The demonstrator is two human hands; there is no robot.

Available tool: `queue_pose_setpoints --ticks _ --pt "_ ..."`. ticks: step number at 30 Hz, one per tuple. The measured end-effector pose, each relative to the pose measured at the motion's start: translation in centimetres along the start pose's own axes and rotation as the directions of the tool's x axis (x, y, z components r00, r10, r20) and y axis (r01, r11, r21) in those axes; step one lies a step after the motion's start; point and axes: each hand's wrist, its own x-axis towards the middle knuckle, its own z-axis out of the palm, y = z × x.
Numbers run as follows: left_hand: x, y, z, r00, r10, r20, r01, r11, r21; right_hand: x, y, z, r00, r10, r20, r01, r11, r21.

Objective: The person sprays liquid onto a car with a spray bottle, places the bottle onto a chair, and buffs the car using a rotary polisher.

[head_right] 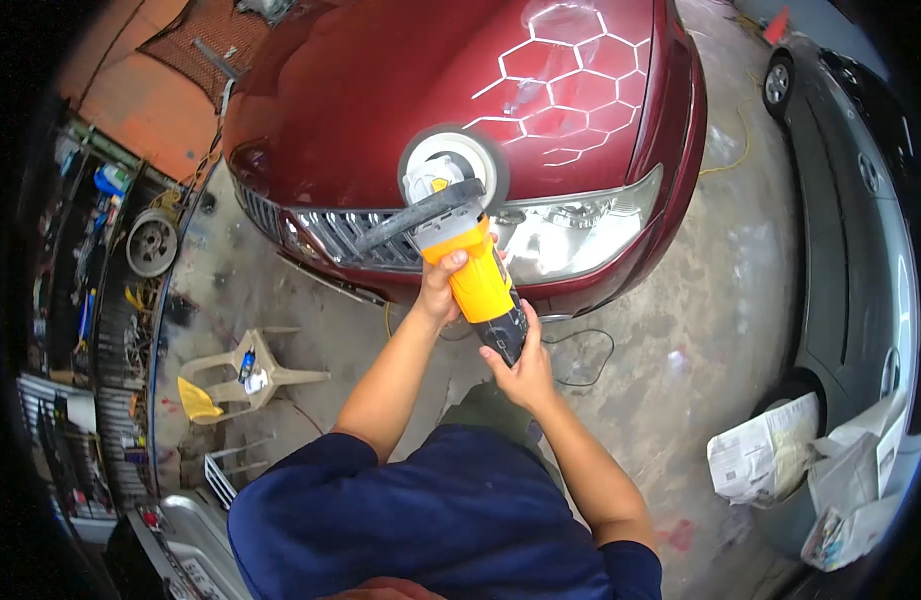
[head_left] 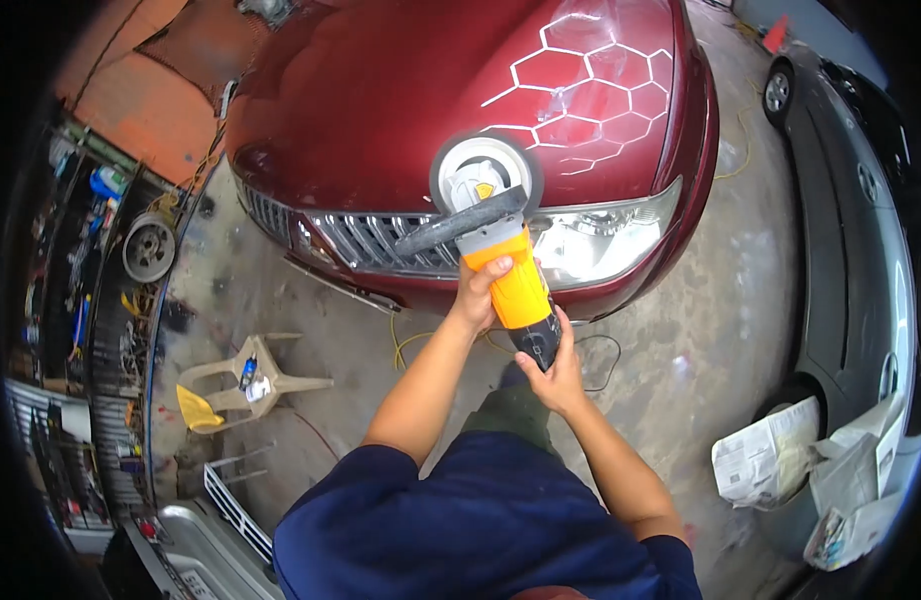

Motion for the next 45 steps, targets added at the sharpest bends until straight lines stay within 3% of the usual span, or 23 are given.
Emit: queue_pose_setpoints --ticks 3,9,11,15,16,18,19,20,21,24,25,27,30,34,35,38,40,45 --pt "-0.2 0.6 -2.7 0.997 -0.06 0.043 0.062 0.997 -0.037 0.2 -1.5 1.4 0.999 0.032 0.023 -0.032 0.999 0.001" --pt "-3.2 1.7 -6.3 0.996 -0.052 -0.071 0.05 0.998 -0.03 -0.2 -2.8 4.0 0.977 0.182 0.112 -0.18 0.983 -0.031" --pt "-2.9 1.9 -7.3 0.996 -0.062 -0.062 0.061 0.998 -0.021 -0.1 -3.0 5.0 0.988 0.147 0.054 -0.146 0.989 -0.011" --pt "-0.8 2.6 -6.0 0.956 -0.254 0.147 0.254 0.967 0.023 -1.1 -2.8 6.3 0.984 0.08 -0.158 -0.088 0.995 -0.042" --pt "-0.1 2.5 -4.1 0.951 -0.266 0.158 0.266 0.964 0.022 -1.8 -2.4 6.3 0.97 0.113 -0.217 -0.118 0.993 -0.012" --pt "1.6 1.6 -0.8 0.938 -0.296 0.179 0.257 0.942 0.215 -3.2 -1.4 5.9 0.928 0.173 -0.331 -0.166 0.985 0.05" --pt "2.4 0.5 1.1 0.95 -0.258 0.176 0.203 0.938 0.281 -3.4 -2.0 5.0 0.907 0.171 -0.385 -0.165 0.985 0.047" --pt "3.1 -0.6 3.0 0.961 -0.215 0.175 0.145 0.928 0.344 -4.0 -1.3 4.6 0.88 0.219 -0.421 -0.159 0.972 0.173" --pt "4.1 -1.2 5.1 0.944 -0.261 0.203 0.203 0.942 0.267 -4.2 -0.1 3.9 0.862 0.222 -0.455 -0.143 0.969 0.201" --pt "6.8 -5.0 9.4 0.96 -0.185 0.209 0.133 0.962 0.238 -4.3 0.7 0.4 0.827 0.233 -0.512 -0.164 0.97 0.177" --pt "7.5 -5.6 10.6 0.969 -0.155 0.193 0.109 0.967 0.23 -3.7 0.4 -0.5 0.807 0.261 -0.529 -0.123 0.952 0.282" --pt "9.0 -6.1 12.5 0.983 -0.092 0.161 0.056 0.974 0.218 -2.4 -0.6 -3.0 0.82 0.214 -0.531 -0.131 0.973 0.191" --pt "11.1 -4.4 14.1 0.986 -0.114 0.118 0.086 0.972 0.219 0.2 -2.0 -5.1 0.827 0.121 -0.549 -0.078 0.992 0.101" --pt "13.6 -0.2 13.8 0.987 -0.117 0.11 0.1 0.984 0.146 3.8 -6.7 -6.3 0.87 0.126 -0.477 -0.125 0.992 0.035" --pt "14.6 -0.7 12.4 0.995 -0.052 0.088 0.04 0.989 0.139 4.7 -6.9 -6.2 0.883 0.05 -0.467 -0.076 0.996 -0.038" --pt "14.3 2.5 10.5 1.0 0.018 0.009 -0.019 0.994 0.104 6.3 -10.1 -5.5 0.926 0.125 -0.355 -0.133 0.991 0.002" --pt "13.4 4.1 7.8 1.0 0.002 0.021 -0.004 0.995 0.096 6.6 -11.5 -4.5 0.948 0.183 -0.26 -0.2 0.979 -0.044" --pt "7.2 6.4 2.7 0.996 -0.083 -0.014 0.083 0.996 -0.042 5.2 -11.7 -1.6 0.987 0.127 -0.094 -0.143 0.973 -0.183"
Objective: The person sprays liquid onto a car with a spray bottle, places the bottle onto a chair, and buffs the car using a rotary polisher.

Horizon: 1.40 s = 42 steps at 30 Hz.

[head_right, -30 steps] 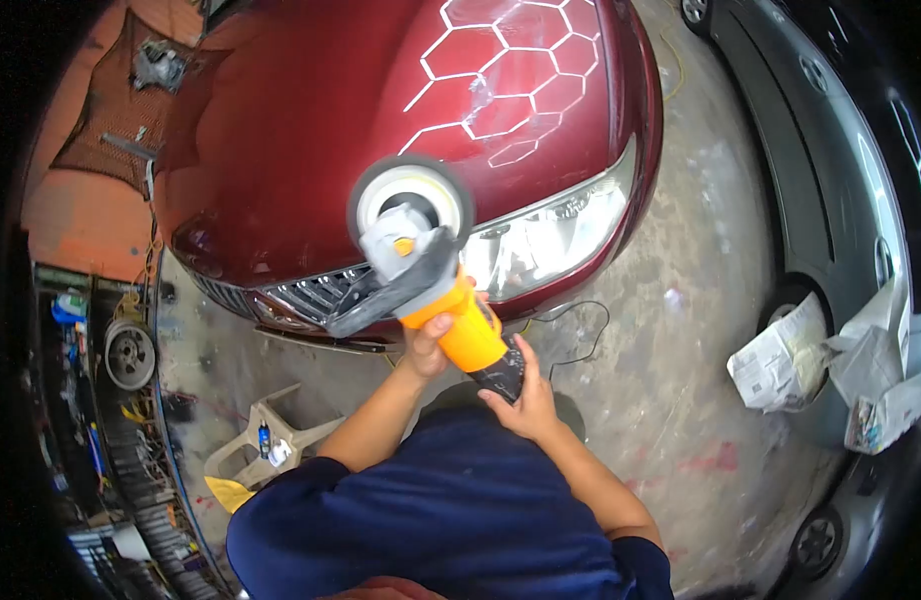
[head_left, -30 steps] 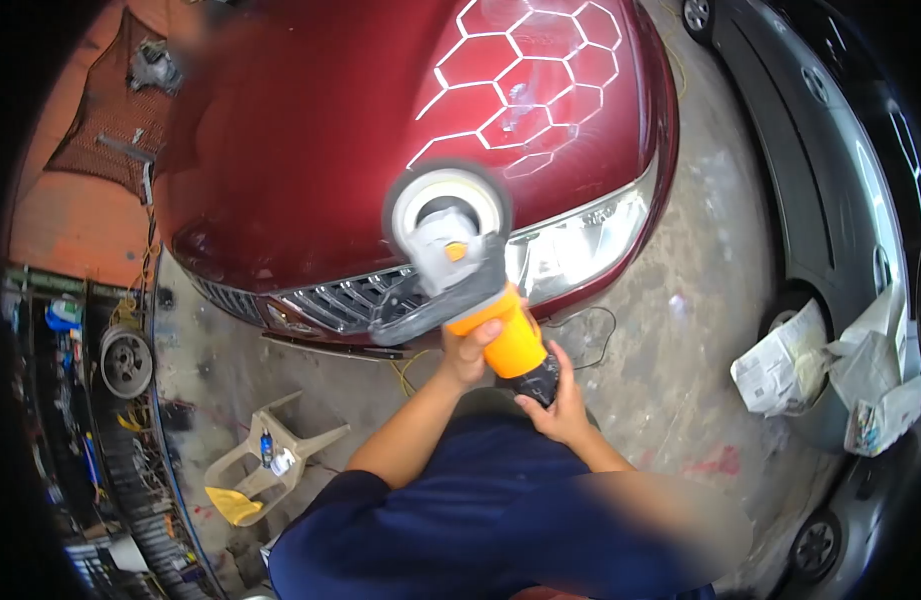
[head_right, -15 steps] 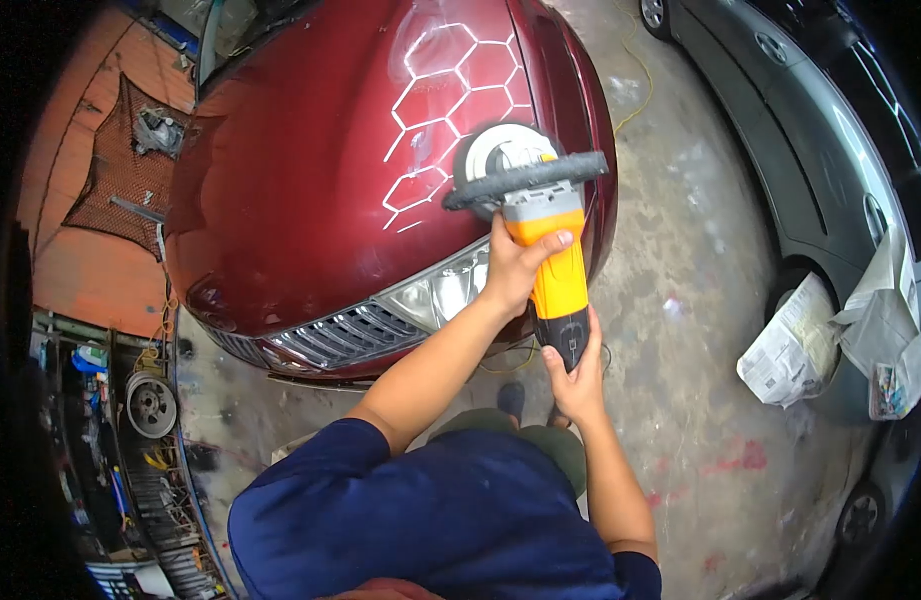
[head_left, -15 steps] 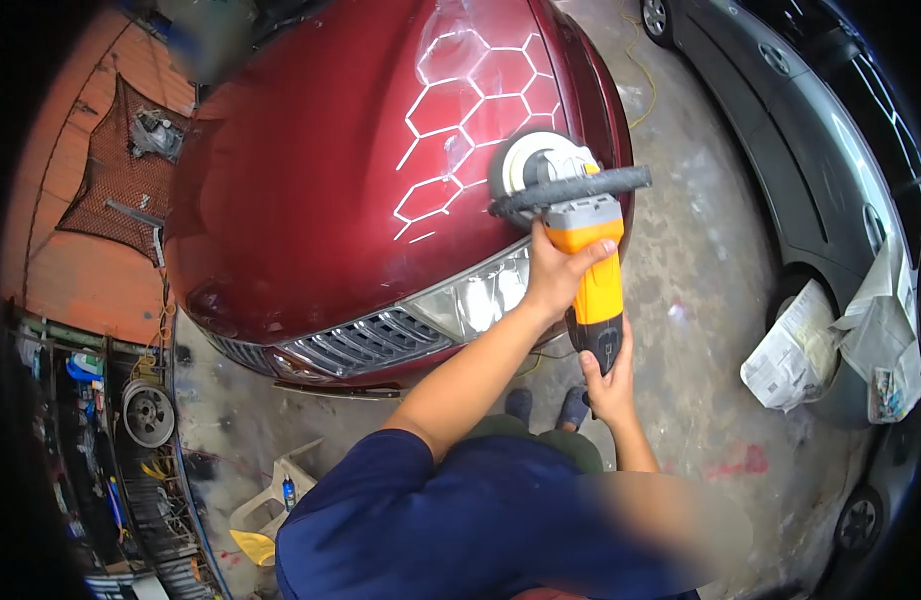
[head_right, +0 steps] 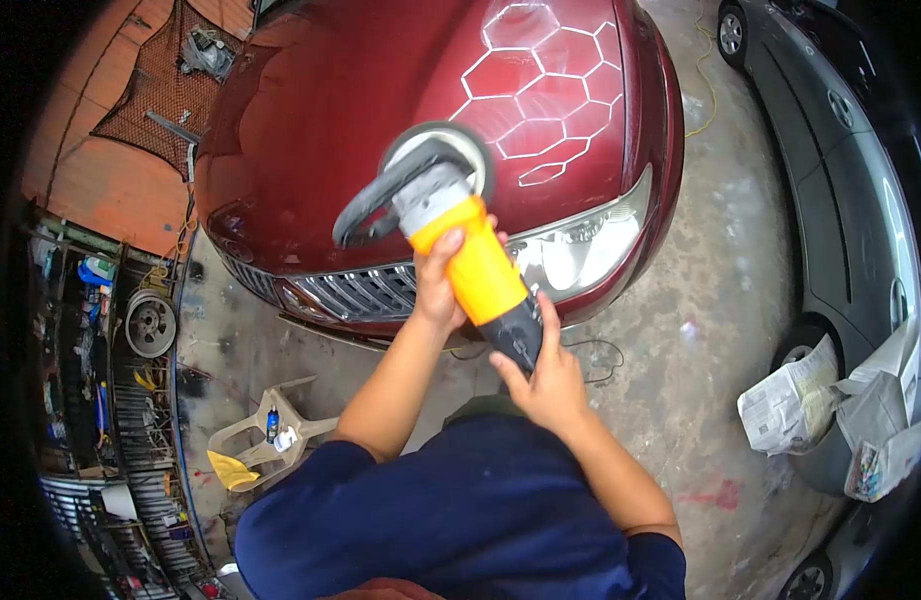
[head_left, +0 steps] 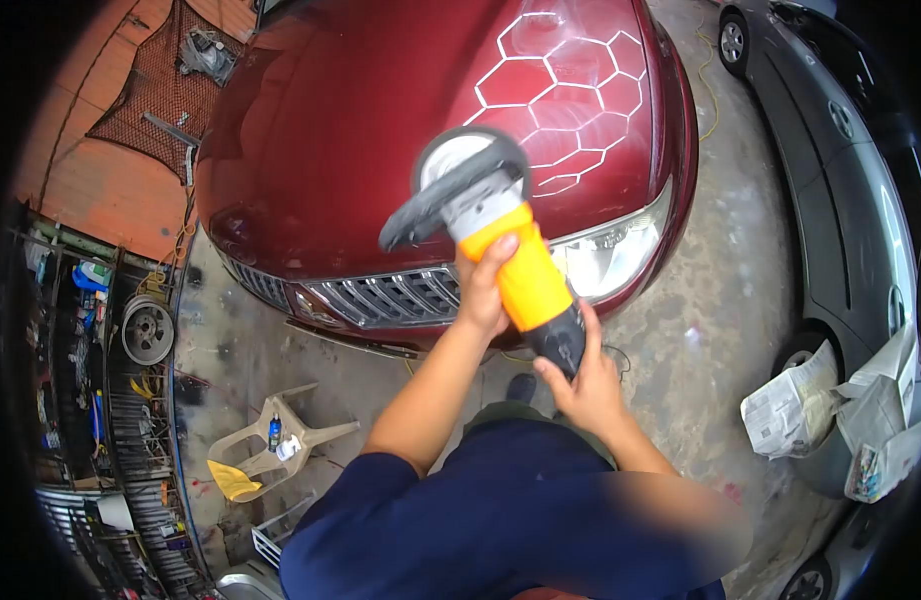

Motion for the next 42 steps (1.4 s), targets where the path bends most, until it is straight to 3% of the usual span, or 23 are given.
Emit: queue_pose_setpoints --ticks 2,5,6,7,8,11,12,13,14,15,20,21,24,25,26,27,29,31,34,37,38,42 --pt "-2.7 -0.1 -0.6 0.999 0.002 -0.052 -0.003 1.0 -0.022 -1.1 0.4 0.2 0.997 0.024 0.079 -0.024 1.0 -0.008" --pt "-2.6 -0.4 -1.3 0.998 -0.013 -0.057 0.009 0.998 -0.062 -1.2 0.6 -0.2 0.995 -0.059 0.083 0.063 0.997 -0.046" --pt "-2.4 -0.6 -1.3 0.998 -0.025 -0.053 0.02 0.996 -0.089 -0.9 -0.4 -1.0 0.993 0.045 0.112 -0.043 0.999 -0.023" --pt "-2.1 -0.1 -0.4 0.998 -0.036 -0.051 0.03 0.993 -0.117 -0.3 -0.9 -1.7 0.996 0.022 0.087 -0.018 0.999 -0.048" --pt "-0.9 0.4 1.3 0.989 0.021 -0.149 -0.048 0.982 -0.181 0.9 -1.3 -2.5 0.998 -0.005 0.063 0.01 0.997 -0.075" --pt "5.4 1.5 3.0 0.996 0.041 -0.073 -0.049 0.992 -0.116 5.4 -3.0 -5.5 0.997 -0.071 -0.011 0.07 0.993 -0.098" --pt "7.8 2.1 4.7 0.991 0.109 -0.076 -0.118 0.986 -0.117 7.0 -3.5 -6.6 0.995 -0.084 -0.048 0.073 0.98 -0.184" --pt "10.4 2.6 6.5 0.982 0.172 -0.079 -0.181 0.976 -0.118 9.4 -2.9 -7.8 0.974 -0.21 -0.089 0.189 0.961 -0.2" --pt "15.0 2.3 8.4 0.983 0.162 -0.089 -0.174 0.974 -0.146 13.3 -5.5 -11.0 0.991 -0.088 -0.097 0.078 0.992 -0.102" --pt "18.9 2.4 10.0 0.984 0.149 -0.102 -0.164 0.973 -0.164 15.3 -6.0 -12.5 0.983 -0.132 -0.125 0.107 0.977 -0.186" --pt "28.6 4.5 17.0 0.982 0.063 -0.178 -0.096 0.978 -0.187 25.5 -7.8 -20.6 0.997 0.061 -0.049 -0.065 0.993 -0.097" --pt "29.6 4.2 17.2 0.981 0.087 -0.172 -0.112 0.984 -0.141 26.8 -8.3 -21.8 0.994 0.103 -0.022 -0.104 0.993 -0.059" --pt "29.8 3.8 16.1 0.97 0.138 -0.199 -0.127 0.99 0.069 29.1 -7.8 -23.7 0.999 0.037 -0.022 -0.038 0.997 -0.064" --pt "27.6 4.0 15.9 0.888 0.273 -0.371 -0.217 0.959 0.184 29.2 -7.5 -24.1 0.999 0.031 -0.005 -0.031 0.997 -0.064" --pt "28.5 3.3 12.8 0.679 0.628 -0.381 -0.419 0.757 0.502 29.2 -7.7 -24.5 0.999 0.046 0.027 -0.044 0.996 -0.076" --pt "26.4 5.2 12.5 0.488 0.824 -0.289 -0.52 0.541 0.661 29.4 -7.5 -24.8 0.999 0.04 0.032 -0.037 0.996 -0.083" --pt "27.2 8.6 9.8 0.385 0.92 -0.077 -0.56 0.3 0.772 29.2 -6.5 -24.9 0.998 0.043 0.039 -0.04 0.995 -0.096" --pt "28.8 11.0 8.4 0.491 0.87 0.041 -0.519 0.254 0.816 29.0 -4.9 -24.6 0.998 -0.058 0.025 0.061 0.991 -0.117" --pt "29.4 11.6 7.7 0.684 0.723 0.097 -0.56 0.437 0.704 26.3 -5.1 -24.8 0.998 -0.004 0.057 0.007 0.998 -0.069" --pt "26.2 11.2 7.6 0.846 0.493 0.203 -0.506 0.622 0.597 24.1 -3.9 -24.1 0.996 -0.07 0.061 0.075 0.994 -0.08" --pt "25.5 10.7 8.0 0.84 0.512 0.178 -0.519 0.664 0.539 23.3 -3.5 -23.6 0.995 -0.081 0.065 0.087 0.991 -0.099" --pt "22.3 10.5 5.5 0.789 0.584 0.191 -0.575 0.592 0.564 19.8 -3.5 -20.3 0.982 -0.173 0.071 0.184 0.964 -0.194"
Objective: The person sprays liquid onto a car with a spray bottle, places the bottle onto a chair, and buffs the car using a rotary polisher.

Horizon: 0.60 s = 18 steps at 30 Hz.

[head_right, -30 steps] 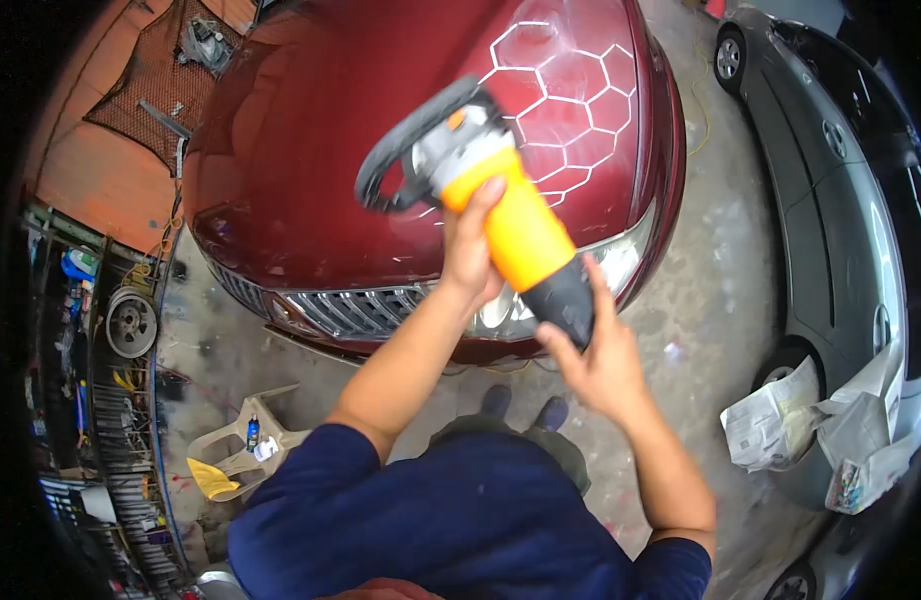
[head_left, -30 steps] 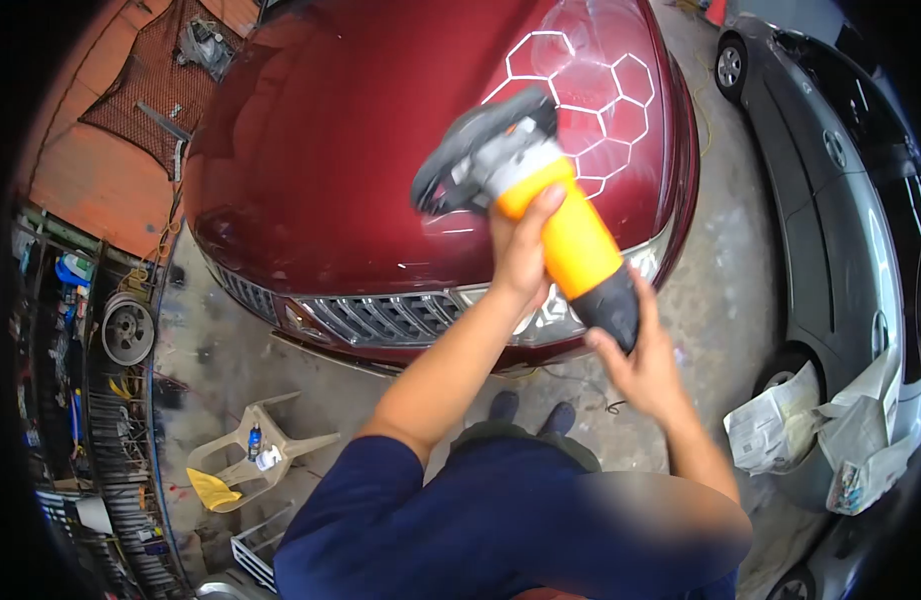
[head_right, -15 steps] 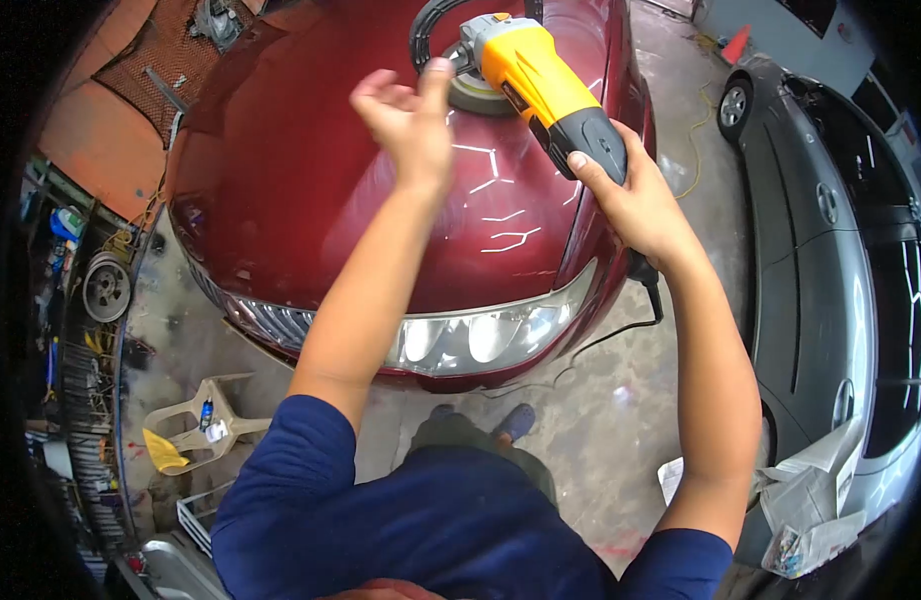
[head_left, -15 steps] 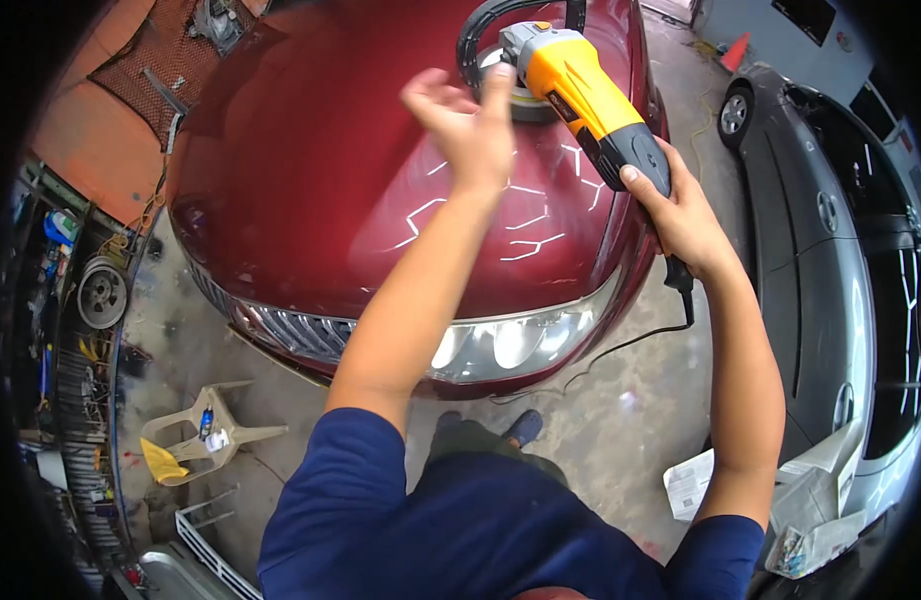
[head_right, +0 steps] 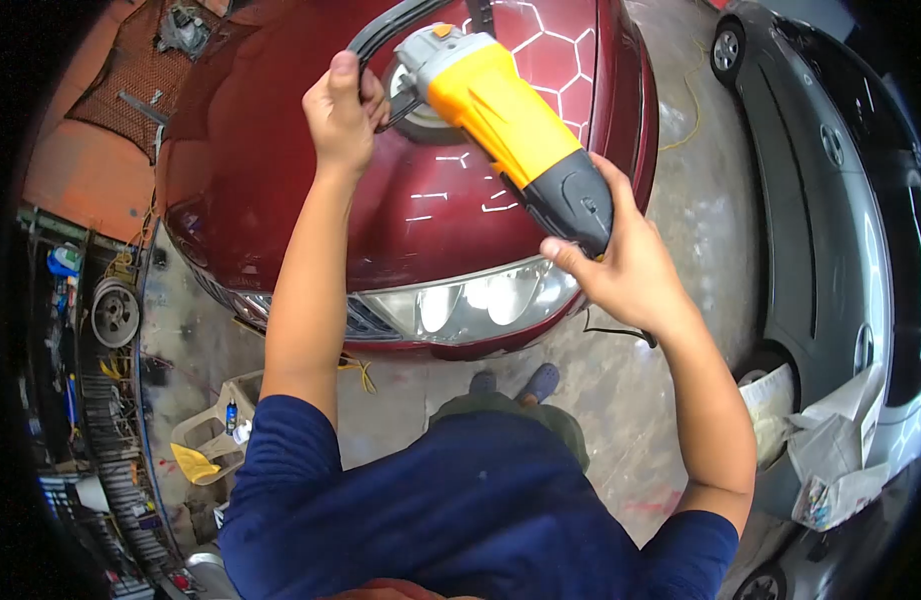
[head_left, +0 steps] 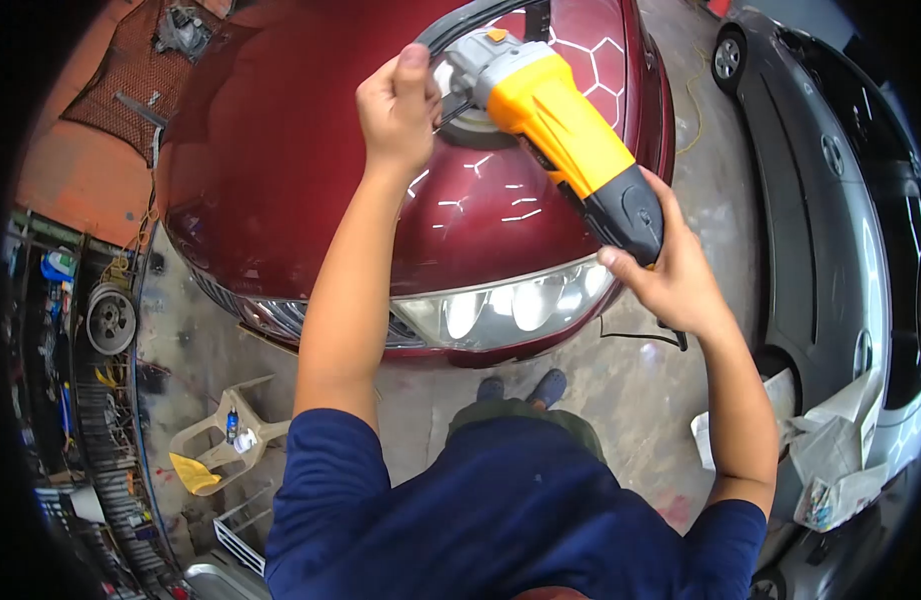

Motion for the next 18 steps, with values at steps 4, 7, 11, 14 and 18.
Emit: queue_pose_setpoints --ticks 4,7,11,14,18 --pt "-4.3 1.7 -2.7 1.0 0.03 -0.006 -0.029 0.999 0.019 -2.3 -1.3 3.1 0.996 0.085 -0.014 -0.086 0.995 -0.043" --pt "-7.6 2.9 -4.9 0.999 -0.03 -0.028 0.031 0.999 0.036 -4.1 -2.0 4.7 0.992 0.125 0.02 -0.124 0.992 -0.04" --pt "-12.1 4.8 -7.6 0.995 -0.044 -0.089 0.041 0.999 -0.031 -6.4 -3.5 6.5 0.99 0.119 0.081 -0.114 0.992 -0.057" --pt "-16.7 5.5 -10.6 0.984 -0.065 -0.166 0.07 0.997 0.02 -8.1 -5.3 7.7 0.963 0.184 0.198 -0.181 0.983 -0.033" --pt "-23.3 5.0 -13.4 0.96 -0.06 -0.272 0.058 0.998 -0.016 -10.8 -6.0 9.6 0.952 0.079 0.294 -0.075 0.997 -0.024"
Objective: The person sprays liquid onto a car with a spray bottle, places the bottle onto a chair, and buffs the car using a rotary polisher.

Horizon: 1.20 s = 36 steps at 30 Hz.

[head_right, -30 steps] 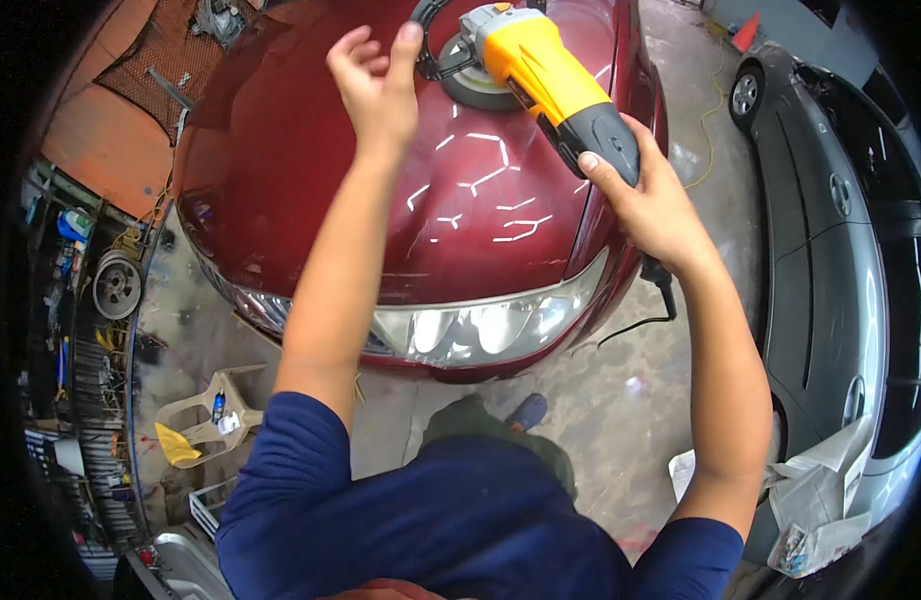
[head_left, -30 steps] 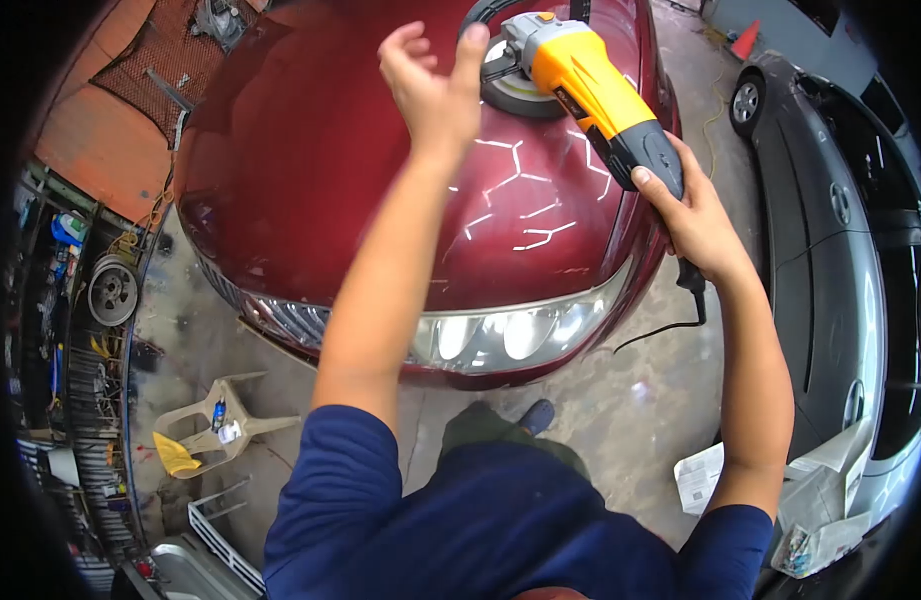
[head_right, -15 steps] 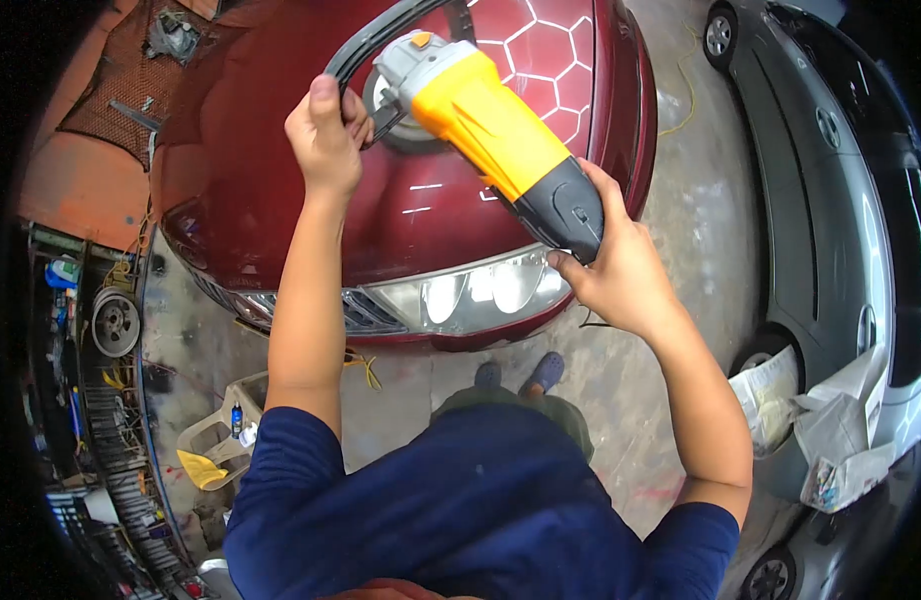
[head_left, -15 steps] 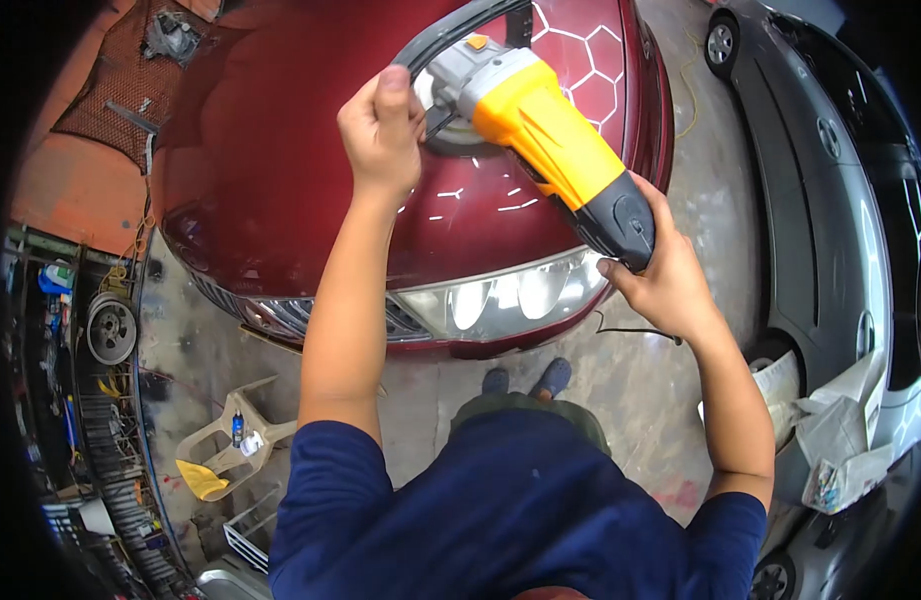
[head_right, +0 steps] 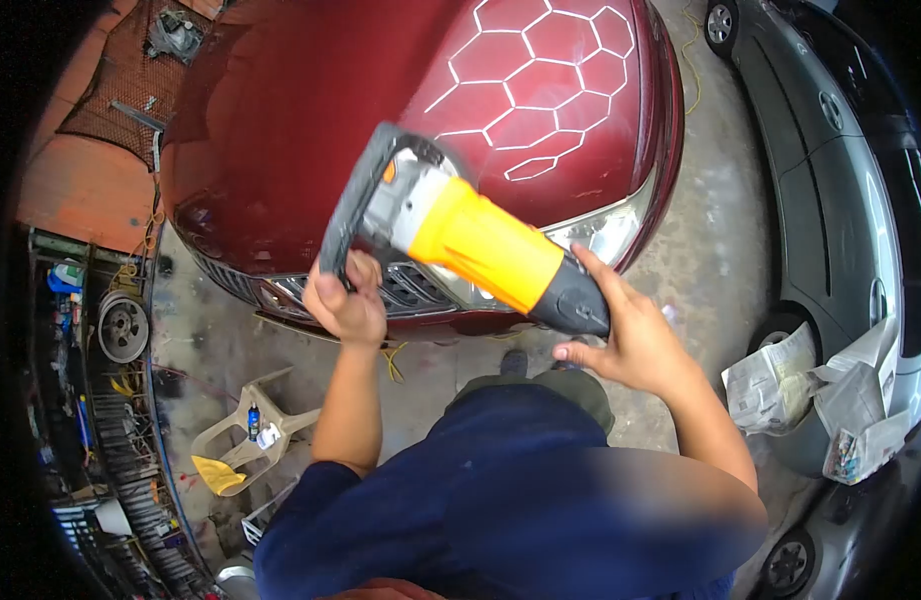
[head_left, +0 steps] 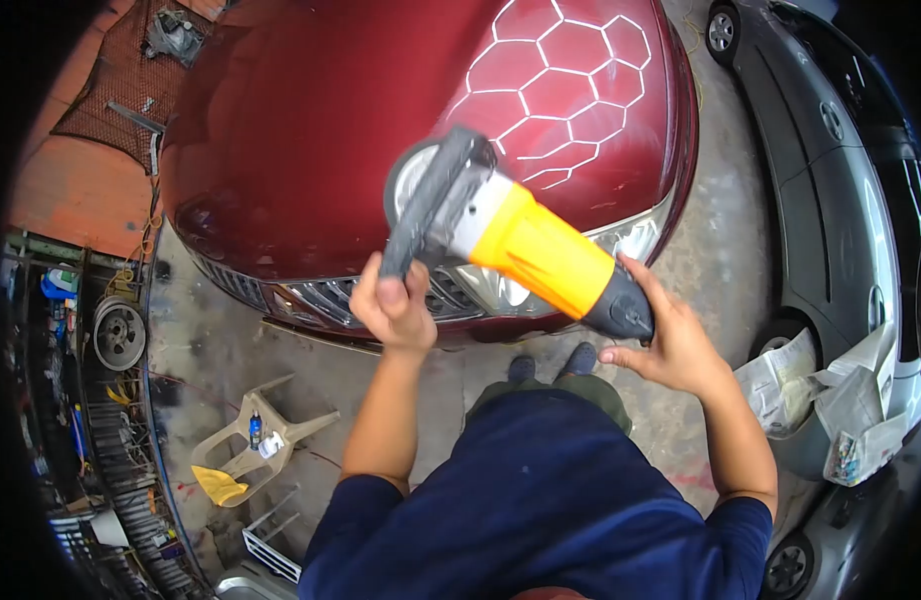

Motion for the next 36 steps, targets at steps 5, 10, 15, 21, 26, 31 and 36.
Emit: queue_pose_setpoints --ticks 5,10,15,21,26,31,36 --pt "-4.4 0.2 -1.9 0.997 0.056 -0.047 -0.055 0.998 0.034 -2.8 2.3 2.7 0.999 0.0 0.054 -0.005 0.996 0.093" --pt "-5.4 -1.0 -1.6 0.989 0.141 0.051 -0.142 0.99 0.022 -3.9 3.3 3.3 0.998 0.056 -0.014 -0.053 0.985 0.163" --pt "-4.0 -1.6 1.1 0.992 0.125 0.013 -0.125 0.992 -0.003 -4.1 4.6 3.0 0.987 0.037 -0.157 -0.019 0.993 0.113" --pt "-0.9 -2.4 6.4 0.991 0.123 0.053 -0.124 0.992 0.019 -3.0 6.4 -0.6 0.97 0.046 -0.239 -0.02 0.994 0.111" --pt "2.9 -2.3 12.2 0.989 0.071 0.13 -0.069 0.997 -0.023 -1.3 8.6 -5.0 0.951 0.014 -0.31 0.019 0.994 0.104" --pt "6.9 -3.6 18.1 0.975 0.097 0.197 -0.088 0.995 -0.054 0.5 10.0 -9.7 0.936 0.046 -0.349 0.003 0.99 0.139" --pt "11.1 -3.9 25.2 0.953 0.061 0.295 -0.045 0.997 -0.061 1.8 11.2 -14.9 0.929 0.143 -0.342 -0.066 0.972 0.228"
